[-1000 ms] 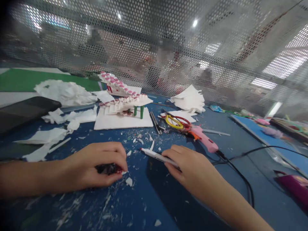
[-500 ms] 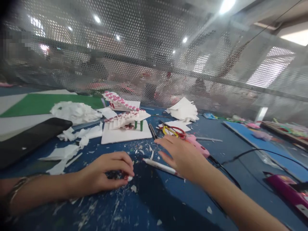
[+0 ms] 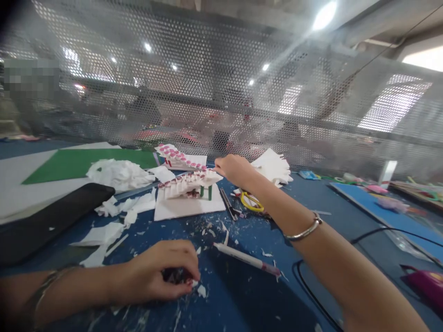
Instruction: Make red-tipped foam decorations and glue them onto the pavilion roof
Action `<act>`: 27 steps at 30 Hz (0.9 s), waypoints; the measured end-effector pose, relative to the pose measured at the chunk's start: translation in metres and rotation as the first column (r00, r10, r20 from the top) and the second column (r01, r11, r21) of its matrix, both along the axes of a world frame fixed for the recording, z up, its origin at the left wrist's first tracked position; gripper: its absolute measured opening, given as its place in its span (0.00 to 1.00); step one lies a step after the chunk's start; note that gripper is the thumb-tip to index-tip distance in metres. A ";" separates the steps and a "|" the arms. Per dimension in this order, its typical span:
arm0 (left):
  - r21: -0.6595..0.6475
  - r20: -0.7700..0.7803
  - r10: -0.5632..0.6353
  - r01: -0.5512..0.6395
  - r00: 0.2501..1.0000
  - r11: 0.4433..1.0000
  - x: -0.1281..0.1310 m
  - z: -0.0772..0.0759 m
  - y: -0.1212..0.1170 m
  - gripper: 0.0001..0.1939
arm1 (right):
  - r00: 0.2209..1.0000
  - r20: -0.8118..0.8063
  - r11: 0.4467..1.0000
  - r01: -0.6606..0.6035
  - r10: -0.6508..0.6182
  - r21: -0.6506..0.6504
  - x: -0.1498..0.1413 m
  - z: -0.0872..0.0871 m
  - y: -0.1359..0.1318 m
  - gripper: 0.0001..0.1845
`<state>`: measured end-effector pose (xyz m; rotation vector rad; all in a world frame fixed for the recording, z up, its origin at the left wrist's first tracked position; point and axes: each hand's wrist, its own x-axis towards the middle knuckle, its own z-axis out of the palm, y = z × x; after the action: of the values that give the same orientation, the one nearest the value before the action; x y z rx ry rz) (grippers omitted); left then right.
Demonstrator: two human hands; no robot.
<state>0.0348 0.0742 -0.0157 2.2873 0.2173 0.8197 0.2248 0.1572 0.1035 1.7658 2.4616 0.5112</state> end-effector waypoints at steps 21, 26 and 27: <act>-0.054 -0.029 -0.055 0.053 0.998 0.997 -0.005 0.021 0.000 0.04 | 0.943 0.100 0.948 -0.314 0.319 -0.061 0.000 -0.028 0.007 0.16; 0.119 -0.069 -0.027 0.035 0.997 0.992 -0.024 0.062 0.005 0.05 | 0.918 0.094 0.922 -0.386 0.385 0.000 -0.017 -0.028 -0.028 0.15; 0.096 -0.033 -0.007 0.010 0.999 0.995 -0.027 0.070 0.006 0.05 | 0.915 0.090 0.918 -0.396 0.394 0.012 -0.022 -0.028 -0.035 0.14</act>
<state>0.0078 0.0805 0.0538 2.3917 0.1865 0.8053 0.2032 0.1219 0.0754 1.2168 2.7667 0.6377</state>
